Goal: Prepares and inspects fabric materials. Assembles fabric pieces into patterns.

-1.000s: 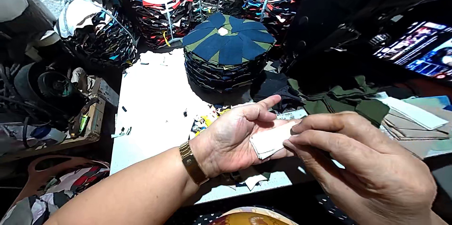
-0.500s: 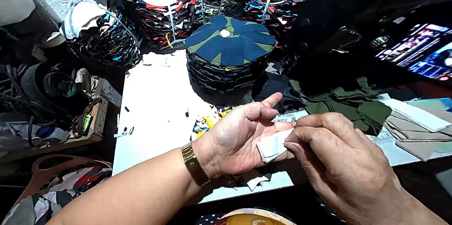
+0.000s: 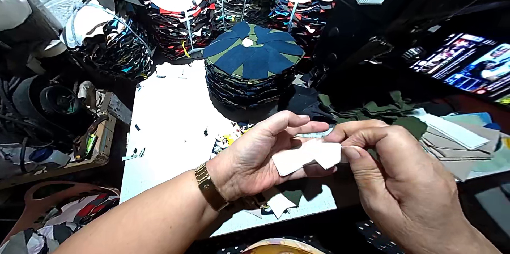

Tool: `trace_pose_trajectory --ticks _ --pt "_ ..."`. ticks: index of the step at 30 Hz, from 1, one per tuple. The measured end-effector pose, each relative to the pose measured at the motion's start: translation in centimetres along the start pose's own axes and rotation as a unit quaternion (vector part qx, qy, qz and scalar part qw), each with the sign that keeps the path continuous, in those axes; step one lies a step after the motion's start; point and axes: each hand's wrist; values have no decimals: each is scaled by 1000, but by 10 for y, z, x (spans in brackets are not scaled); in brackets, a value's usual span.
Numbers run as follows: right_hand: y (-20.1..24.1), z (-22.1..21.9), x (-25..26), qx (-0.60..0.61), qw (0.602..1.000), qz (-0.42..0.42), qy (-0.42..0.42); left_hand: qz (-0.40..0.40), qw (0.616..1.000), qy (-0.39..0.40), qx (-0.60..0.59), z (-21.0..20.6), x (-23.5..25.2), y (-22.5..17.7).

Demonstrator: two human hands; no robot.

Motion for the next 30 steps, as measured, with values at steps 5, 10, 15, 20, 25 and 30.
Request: trace_pose_trajectory --ticks 5,10,15,20,25,30 --pt "5 0 -3 -46 998 -33 -26 -68 976 -16 207 -5 -3 0" --pt "8 -4 -3 -27 1000 -5 -14 -106 955 -33 276 7 2 7" --pt "10 6 -3 246 951 -189 -11 -92 961 -34 258 4 0 2" --pt "-4 6 -8 191 976 -100 -30 -53 984 -12 171 4 -1 2" --pt "-16 -3 -18 15 992 119 -28 -34 987 -70 138 0 -4 -4" --pt "-13 -18 -22 -3 984 153 -95 -35 984 -73 157 -3 -5 -2"
Point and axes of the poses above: each hand's wrist, its own x-axis towards the middle knuckle, its own z-axis out of the back of the hand, y = z × x, and after that the axes turned 1 degree about -x, right-handed
